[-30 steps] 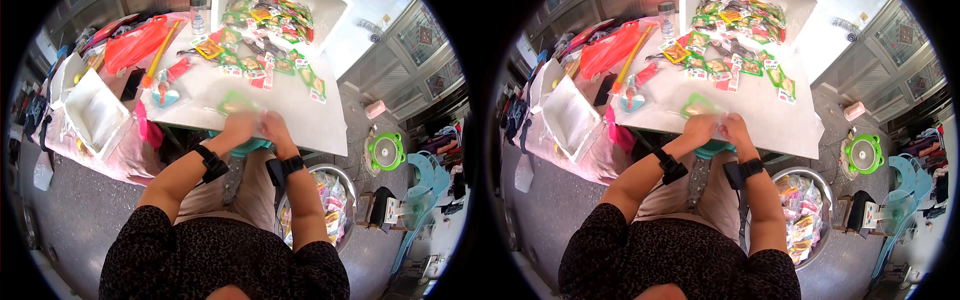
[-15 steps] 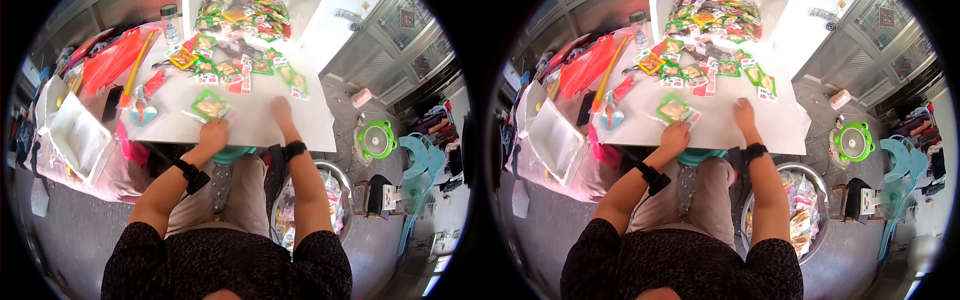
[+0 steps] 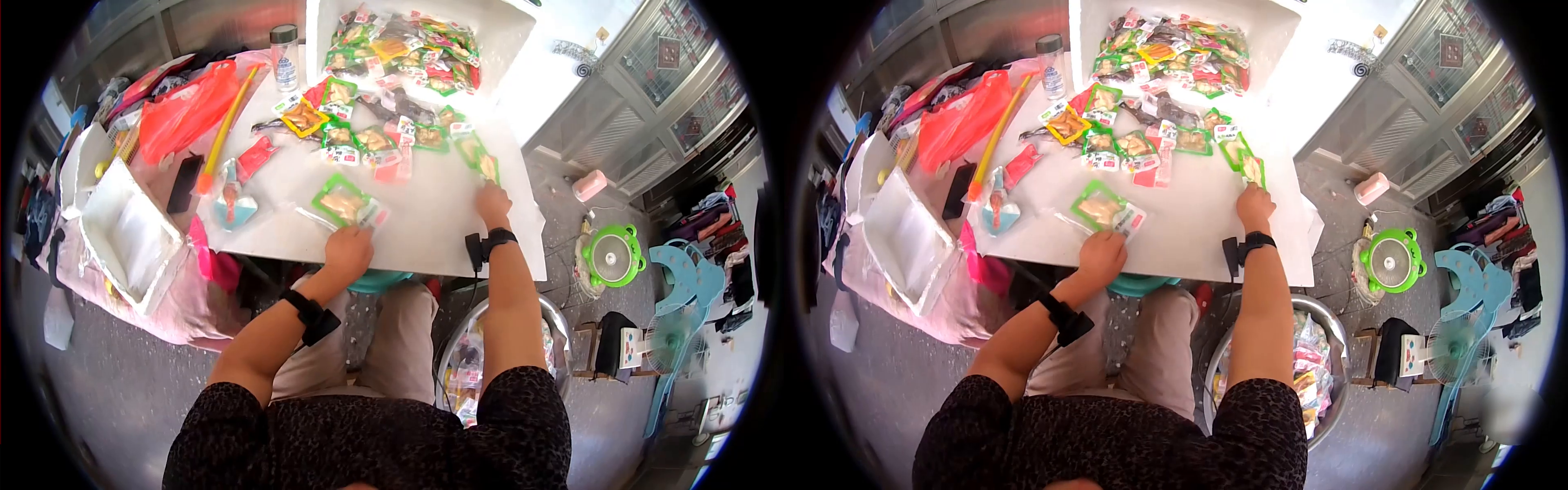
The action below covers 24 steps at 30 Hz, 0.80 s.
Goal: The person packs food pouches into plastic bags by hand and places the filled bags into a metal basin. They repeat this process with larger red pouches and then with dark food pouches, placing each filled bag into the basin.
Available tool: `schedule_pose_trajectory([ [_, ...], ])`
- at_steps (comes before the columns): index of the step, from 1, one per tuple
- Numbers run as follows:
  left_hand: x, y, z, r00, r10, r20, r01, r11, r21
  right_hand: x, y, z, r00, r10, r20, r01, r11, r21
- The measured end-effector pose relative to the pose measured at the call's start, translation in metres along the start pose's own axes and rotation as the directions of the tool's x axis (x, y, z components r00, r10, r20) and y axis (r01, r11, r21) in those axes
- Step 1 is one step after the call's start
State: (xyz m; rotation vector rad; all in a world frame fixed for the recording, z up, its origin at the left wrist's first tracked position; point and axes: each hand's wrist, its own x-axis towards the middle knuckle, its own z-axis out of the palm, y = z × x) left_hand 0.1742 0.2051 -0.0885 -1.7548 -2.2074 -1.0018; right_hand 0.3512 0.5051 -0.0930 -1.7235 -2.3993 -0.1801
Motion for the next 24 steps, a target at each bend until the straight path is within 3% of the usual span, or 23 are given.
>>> schedule_pose_trajectory([
  [3,0.002,-0.002,0.004,0.997,-0.049,0.059,0.047,0.999,0.024,-0.016,0.007,-0.007,0.996,-0.089,-0.016,0.089,0.996,-0.028],
  [4,0.003,-0.001,0.001,0.992,-0.079,0.098,0.077,0.997,0.021,-0.025,0.009,-0.009,0.972,-0.135,-0.19,0.156,0.983,0.101],
  [6,0.008,0.004,-0.004,0.977,-0.128,0.169,0.129,0.992,0.008,-0.049,0.011,-0.03,0.928,-0.208,-0.309,0.305,0.901,0.307],
  [7,0.008,0.006,-0.006,0.978,-0.132,0.161,0.135,0.991,-0.01,-0.061,0.01,-0.036,0.938,-0.156,-0.31,0.292,0.835,0.466],
  [9,0.009,0.009,-0.008,0.981,-0.128,0.144,0.137,0.989,-0.048,-0.08,0.01,-0.046,0.958,-0.042,-0.284,0.246,0.631,0.736],
  [11,0.006,0.013,-0.012,0.978,-0.127,0.166,0.131,0.991,-0.017,-0.108,0.004,-0.063,0.998,-0.017,0.055,-0.05,0.216,0.975],
  [12,0.005,0.015,-0.013,0.977,-0.122,0.178,0.124,0.992,-0.002,-0.121,0.0,-0.067,0.974,-0.059,0.219,-0.22,-0.014,0.975],
  [17,-0.001,0.012,-0.006,0.982,-0.154,0.106,0.164,0.982,-0.094,-0.166,-0.025,-0.073,0.946,-0.127,0.297,-0.323,-0.389,0.863],
  [24,0.006,0.032,-0.023,0.986,-0.167,-0.001,0.157,0.931,-0.33,-0.188,-0.056,-0.058,0.886,-0.29,0.362,-0.461,-0.461,0.758],
])
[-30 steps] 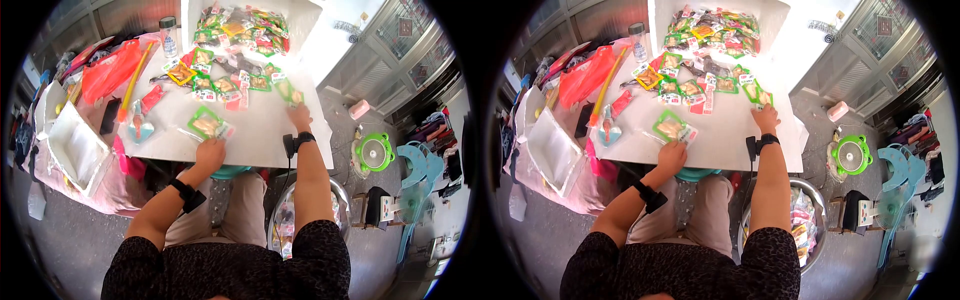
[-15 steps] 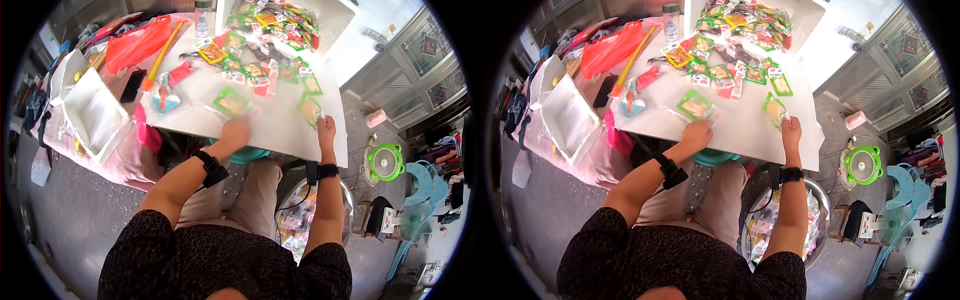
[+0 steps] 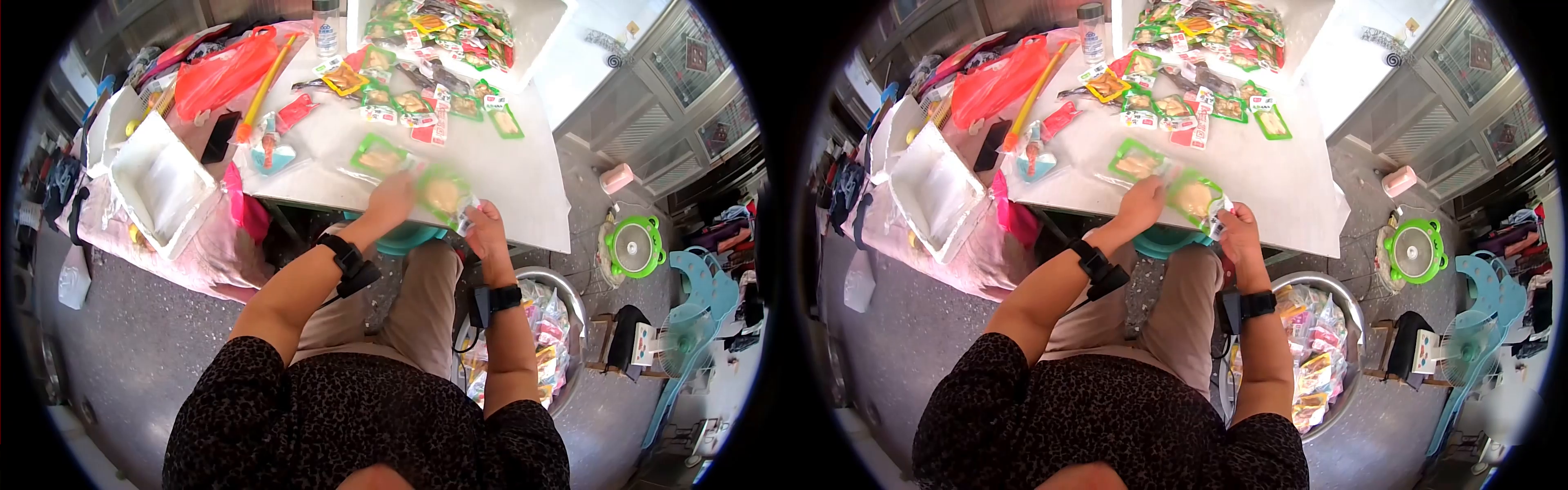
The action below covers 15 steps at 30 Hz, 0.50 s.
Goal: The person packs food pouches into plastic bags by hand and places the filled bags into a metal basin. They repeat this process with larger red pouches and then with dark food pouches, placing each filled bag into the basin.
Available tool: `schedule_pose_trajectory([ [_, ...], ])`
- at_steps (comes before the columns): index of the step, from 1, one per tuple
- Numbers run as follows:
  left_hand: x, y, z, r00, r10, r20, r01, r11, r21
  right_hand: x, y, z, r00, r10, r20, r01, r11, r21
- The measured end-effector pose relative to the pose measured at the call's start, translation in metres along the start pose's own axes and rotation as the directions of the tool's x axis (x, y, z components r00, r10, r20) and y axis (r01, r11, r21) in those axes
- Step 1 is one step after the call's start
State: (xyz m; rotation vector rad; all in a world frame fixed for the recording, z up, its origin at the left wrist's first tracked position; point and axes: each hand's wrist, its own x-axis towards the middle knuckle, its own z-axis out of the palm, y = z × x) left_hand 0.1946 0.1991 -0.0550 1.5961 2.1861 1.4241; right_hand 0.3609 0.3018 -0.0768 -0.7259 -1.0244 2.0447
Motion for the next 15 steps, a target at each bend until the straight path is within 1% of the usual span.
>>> schedule_pose_trajectory([
  [1,0.001,-0.004,0.003,1.0,-0.013,0.01,0.013,1.0,0.017,0.001,0.001,0.001,0.998,0.028,0.054,-0.028,1.0,0.004],
  [3,0.001,-0.012,0.012,0.999,-0.039,0.029,0.038,0.998,0.05,0.003,0.0,0.007,0.991,0.113,0.068,-0.111,0.993,-0.036],
  [4,-0.001,-0.012,0.015,0.999,-0.022,0.033,0.019,0.996,0.083,0.005,0.0,0.009,0.985,0.155,0.073,-0.152,0.987,-0.057],
  [6,-0.005,-0.009,0.019,0.999,0.013,0.042,-0.019,0.989,0.149,0.011,0.002,0.013,0.98,0.176,0.089,-0.172,0.984,-0.056],
  [7,-0.004,-0.006,0.018,0.997,0.037,0.064,-0.046,0.989,0.14,0.013,0.003,0.016,0.978,0.187,0.096,-0.183,0.982,-0.056],
  [9,-0.004,0.002,0.014,0.991,0.084,0.107,-0.097,0.988,0.118,0.015,0.005,0.026,0.964,0.171,0.202,-0.178,0.984,0.015],
  [10,-0.004,0.006,0.012,0.99,0.05,0.128,-0.071,0.983,0.168,0.014,0.005,0.033,0.954,0.161,0.254,-0.179,0.983,0.05],
  [12,-0.004,0.012,0.01,0.986,-0.023,0.164,-0.022,0.963,0.27,0.014,0.007,0.046,0.934,0.239,0.265,-0.243,0.97,-0.02],
  [13,-0.004,0.014,0.009,0.985,-0.027,0.172,-0.023,0.959,0.281,0.013,0.006,0.051,0.922,0.278,0.269,-0.273,0.96,-0.055],
  [14,-0.004,0.014,0.007,0.983,-0.033,0.18,-0.022,0.956,0.294,0.013,0.001,0.056,0.957,0.234,0.171,-0.146,0.899,-0.413],
  [15,-0.005,0.014,0.006,0.981,-0.04,0.188,-0.02,0.952,0.307,0.011,-0.008,0.062,0.983,0.154,0.099,-0.036,0.693,-0.72],
])
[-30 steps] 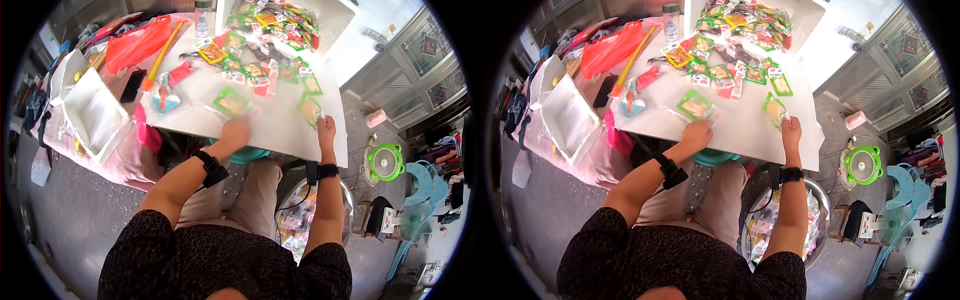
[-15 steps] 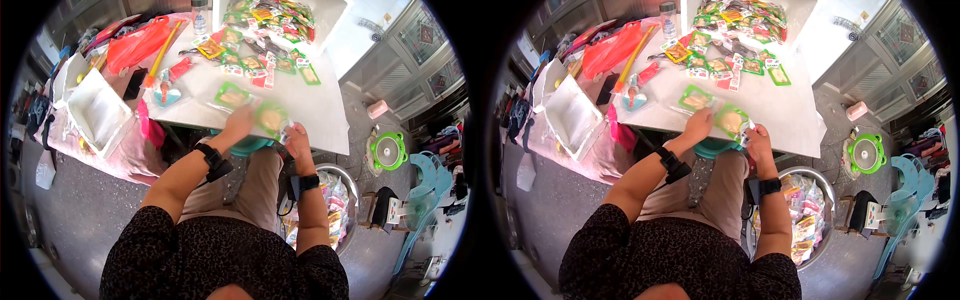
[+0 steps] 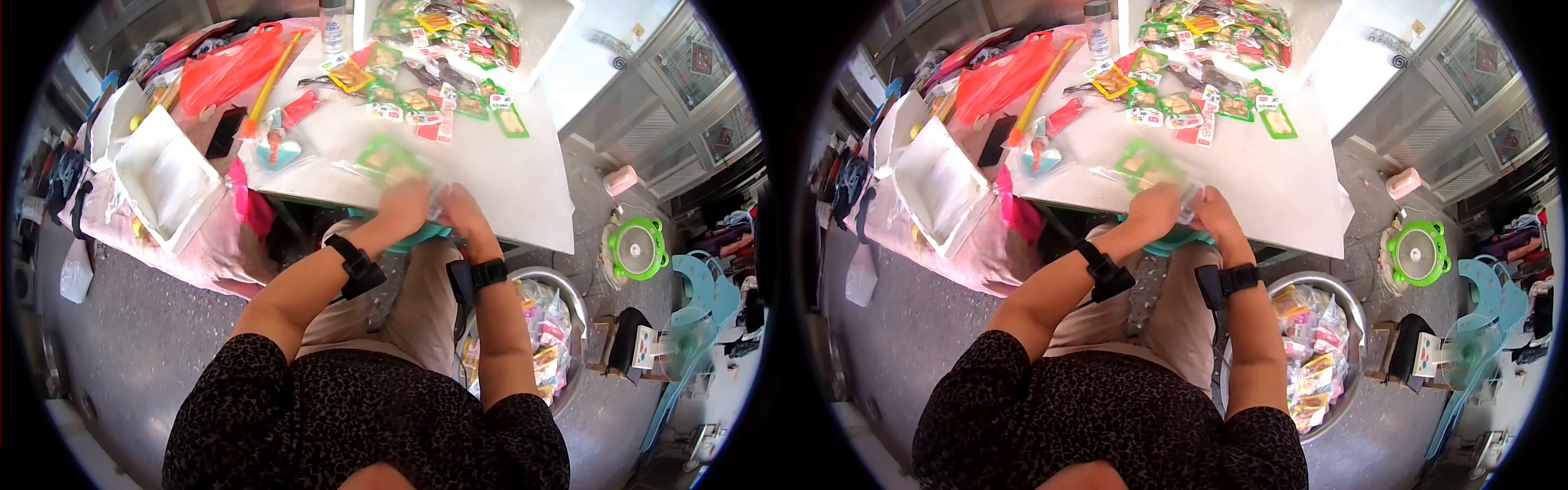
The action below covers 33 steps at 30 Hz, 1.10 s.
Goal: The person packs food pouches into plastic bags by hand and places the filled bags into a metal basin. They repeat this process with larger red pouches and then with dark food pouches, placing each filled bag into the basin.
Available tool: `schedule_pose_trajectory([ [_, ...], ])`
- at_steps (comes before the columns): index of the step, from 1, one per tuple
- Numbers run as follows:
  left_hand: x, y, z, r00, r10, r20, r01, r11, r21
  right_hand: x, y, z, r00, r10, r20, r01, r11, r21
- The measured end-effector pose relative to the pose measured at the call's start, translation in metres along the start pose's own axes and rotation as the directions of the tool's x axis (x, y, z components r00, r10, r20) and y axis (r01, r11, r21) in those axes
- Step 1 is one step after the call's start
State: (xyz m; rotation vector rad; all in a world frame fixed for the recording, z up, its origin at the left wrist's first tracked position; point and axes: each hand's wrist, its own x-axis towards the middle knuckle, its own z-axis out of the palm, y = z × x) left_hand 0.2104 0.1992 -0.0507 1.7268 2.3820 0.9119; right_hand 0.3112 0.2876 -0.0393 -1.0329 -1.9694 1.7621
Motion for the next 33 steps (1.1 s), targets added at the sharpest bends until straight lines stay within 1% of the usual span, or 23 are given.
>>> schedule_pose_trajectory([
  [1,-0.001,-0.001,0.0,1.0,-0.001,0.007,0.001,1.0,0.012,0.0,-0.006,-0.002,0.994,-0.049,-0.101,0.007,0.926,-0.379],
  [3,-0.004,-0.002,-0.001,1.0,-0.001,0.021,0.001,0.999,0.033,0.004,-0.001,-0.004,0.996,-0.029,-0.082,0.003,0.956,-0.293],
  [4,-0.005,-0.002,0.0,1.0,0.009,0.02,-0.009,1.0,0.015,0.007,0.003,-0.003,0.997,-0.019,-0.072,0.0,0.968,-0.249],
  [6,-0.005,-0.004,0.001,0.999,0.031,0.018,-0.03,0.999,-0.021,0.023,0.019,0.003,0.993,0.01,0.119,-0.009,1.0,-0.004],
  [7,-0.005,-0.005,0.001,0.999,0.041,0.005,-0.04,0.998,-0.049,0.028,0.025,0.005,0.977,0.007,0.213,-0.033,0.993,0.118],
  [8,-0.005,-0.007,0.003,0.999,0.05,-0.007,-0.051,0.996,-0.078,0.031,0.031,0.007,0.983,0.038,0.179,-0.075,0.977,0.201],
  [10,-0.006,-0.009,0.004,0.998,0.054,-0.025,-0.057,0.99,-0.132,0.018,0.011,0.023,0.987,0.107,0.119,-0.144,0.919,0.368],
  [12,-0.007,-0.01,0.001,0.998,0.047,-0.041,-0.054,0.982,-0.181,0.016,0.004,0.021,0.979,0.147,0.144,-0.187,0.928,0.322],
  [13,-0.006,-0.01,-0.004,0.996,0.085,-0.034,-0.089,0.983,-0.16,0.016,0.002,0.019,0.975,0.161,0.154,-0.201,0.933,0.299],
  [15,-0.006,-0.014,-0.015,0.988,0.155,-0.018,-0.156,0.981,-0.118,0.022,0.009,0.005,0.983,0.13,0.13,-0.148,0.978,0.146],
  [16,-0.005,-0.017,-0.018,0.972,0.223,-0.077,-0.229,0.97,-0.084,0.023,0.012,-0.003,0.986,0.119,0.12,-0.127,0.99,0.067],
  [18,-0.004,-0.022,-0.02,0.915,0.358,-0.186,-0.366,0.93,-0.011,0.023,0.011,-0.021,0.992,0.104,0.071,-0.106,0.994,0.027],
  [21,-0.008,-0.04,-0.011,0.955,0.285,0.084,-0.293,0.95,0.104,0.034,0.01,-0.048,0.998,0.047,-0.035,-0.047,0.999,-0.011],
  [22,-0.009,-0.044,-0.01,0.951,0.302,0.063,-0.307,0.945,0.109,0.043,0.012,-0.06,0.997,0.023,-0.08,-0.024,0.999,-0.022],
  [23,-0.009,-0.046,-0.007,0.947,0.32,0.041,-0.322,0.94,0.111,0.054,0.019,-0.075,0.979,-0.121,-0.166,0.082,0.972,-0.221],
  [24,-0.01,-0.047,-0.004,0.943,0.333,0.019,-0.333,0.936,0.115,0.071,0.03,-0.089,0.938,-0.272,-0.214,0.162,0.893,-0.421],
  [25,-0.011,-0.048,-0.001,0.939,0.343,0.003,-0.341,0.932,0.121,0.089,0.039,-0.102,0.879,-0.423,-0.221,0.217,0.766,-0.605],
  [27,-0.01,-0.051,0.003,0.932,0.36,-0.031,-0.353,0.926,0.137,0.128,0.06,-0.133,0.763,-0.567,-0.31,0.202,0.665,-0.719],
  [28,-0.01,-0.052,0.005,0.934,0.358,-0.017,-0.352,0.925,0.144,0.139,0.058,-0.142,0.693,-0.635,-0.342,0.181,0.612,-0.77],
  [31,-0.008,-0.055,0.006,0.935,0.354,0.027,-0.353,0.92,0.168,0.161,0.037,-0.157,0.734,-0.517,-0.44,-0.099,0.56,-0.823],
  [32,-0.008,-0.056,0.005,0.934,0.354,0.039,-0.356,0.919,0.173,0.164,0.027,-0.156,0.759,-0.425,-0.494,-0.205,0.564,-0.8],
  [33,-0.007,-0.056,0.005,0.934,0.353,0.051,-0.357,0.917,0.177,0.167,0.017,-0.156,0.773,-0.382,-0.506,-0.253,0.546,-0.798],
])
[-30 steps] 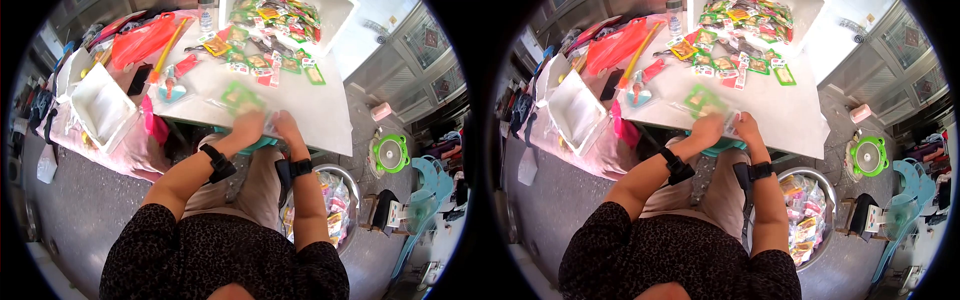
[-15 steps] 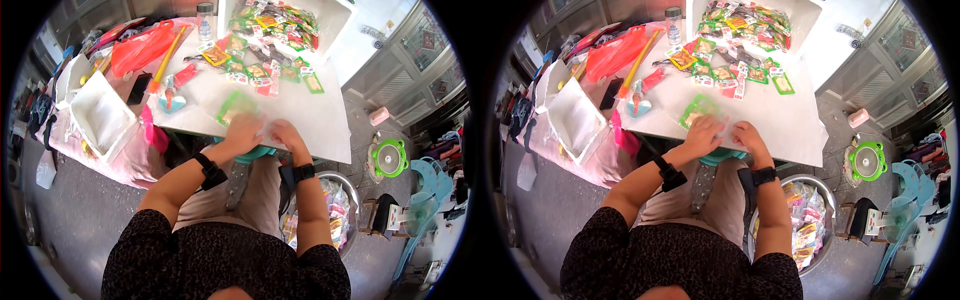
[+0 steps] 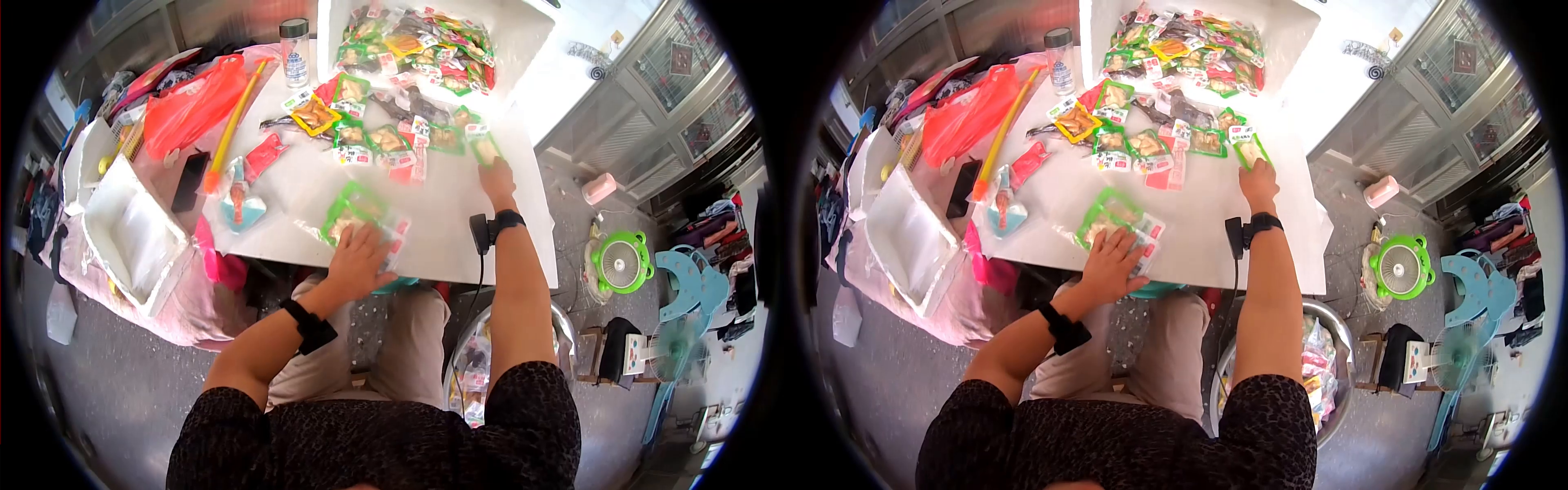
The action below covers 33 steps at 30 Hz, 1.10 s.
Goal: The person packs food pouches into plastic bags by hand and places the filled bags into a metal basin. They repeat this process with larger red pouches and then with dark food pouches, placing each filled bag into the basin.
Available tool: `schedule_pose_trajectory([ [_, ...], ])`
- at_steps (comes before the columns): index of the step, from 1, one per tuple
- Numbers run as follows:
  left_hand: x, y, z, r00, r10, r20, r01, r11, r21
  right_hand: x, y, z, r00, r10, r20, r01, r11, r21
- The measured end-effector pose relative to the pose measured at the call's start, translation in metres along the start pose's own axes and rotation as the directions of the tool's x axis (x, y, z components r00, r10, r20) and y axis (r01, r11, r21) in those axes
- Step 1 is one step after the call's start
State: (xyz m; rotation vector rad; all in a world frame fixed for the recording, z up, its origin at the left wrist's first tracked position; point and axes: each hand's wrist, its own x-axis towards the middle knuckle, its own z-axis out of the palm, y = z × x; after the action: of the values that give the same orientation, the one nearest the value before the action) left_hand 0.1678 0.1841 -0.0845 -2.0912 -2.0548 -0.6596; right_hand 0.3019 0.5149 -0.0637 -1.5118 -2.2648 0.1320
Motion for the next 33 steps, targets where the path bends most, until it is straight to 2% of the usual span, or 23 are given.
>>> schedule_pose_trajectory([
  [2,0.001,0.0,0.003,1.0,0.004,-0.031,-0.004,1.0,0.0,0.012,-0.01,-0.003,0.996,0.063,0.071,-0.057,0.995,-0.081],
  [8,0.001,-0.002,0.006,0.997,0.01,-0.081,-0.012,0.999,-0.033,0.026,-0.008,0.017,0.987,0.073,0.144,-0.047,0.983,-0.179],
  [11,0.003,0.0,0.002,0.997,0.0,-0.074,-0.003,0.999,-0.032,0.014,-0.003,0.013,0.975,-0.011,0.221,0.048,0.985,-0.164],
  [14,0.002,0.001,0.002,0.997,0.001,-0.079,-0.002,1.0,-0.021,-0.024,-0.003,-0.001,0.964,-0.131,0.231,0.169,0.974,-0.152],
  [15,0.002,0.002,0.001,0.997,-0.003,-0.08,0.002,1.0,-0.021,-0.039,0.005,0.002,0.959,-0.248,0.137,0.266,0.954,-0.135],
  [18,0.001,0.003,-0.001,0.997,-0.004,-0.083,0.002,1.0,-0.029,-0.095,0.008,-0.02,0.922,-0.376,0.095,0.385,0.916,-0.112],
  [21,-0.002,0.002,0.0,0.995,-0.005,-0.1,0.0,0.999,-0.047,-0.151,-0.001,-0.052,0.891,-0.411,0.192,0.431,0.9,-0.072],
  [24,-0.003,0.004,-0.002,0.995,-0.034,-0.099,0.026,0.997,-0.079,-0.19,-0.004,-0.066,0.857,-0.495,0.144,0.506,0.861,-0.045],
  [28,-0.002,0.018,-0.022,0.992,-0.052,-0.116,0.051,0.999,-0.008,-0.216,-0.016,-0.082,0.818,-0.553,0.157,0.568,0.821,-0.064],
  [31,-0.004,0.022,-0.012,0.976,-0.064,-0.207,0.049,0.996,-0.074,-0.22,-0.001,-0.064,0.786,-0.61,0.095,0.605,0.792,0.079],
  [33,-0.003,0.023,-0.006,0.967,-0.063,-0.246,0.047,0.996,-0.069,-0.22,0.004,-0.06,0.753,-0.656,0.057,0.652,0.755,0.072],
])
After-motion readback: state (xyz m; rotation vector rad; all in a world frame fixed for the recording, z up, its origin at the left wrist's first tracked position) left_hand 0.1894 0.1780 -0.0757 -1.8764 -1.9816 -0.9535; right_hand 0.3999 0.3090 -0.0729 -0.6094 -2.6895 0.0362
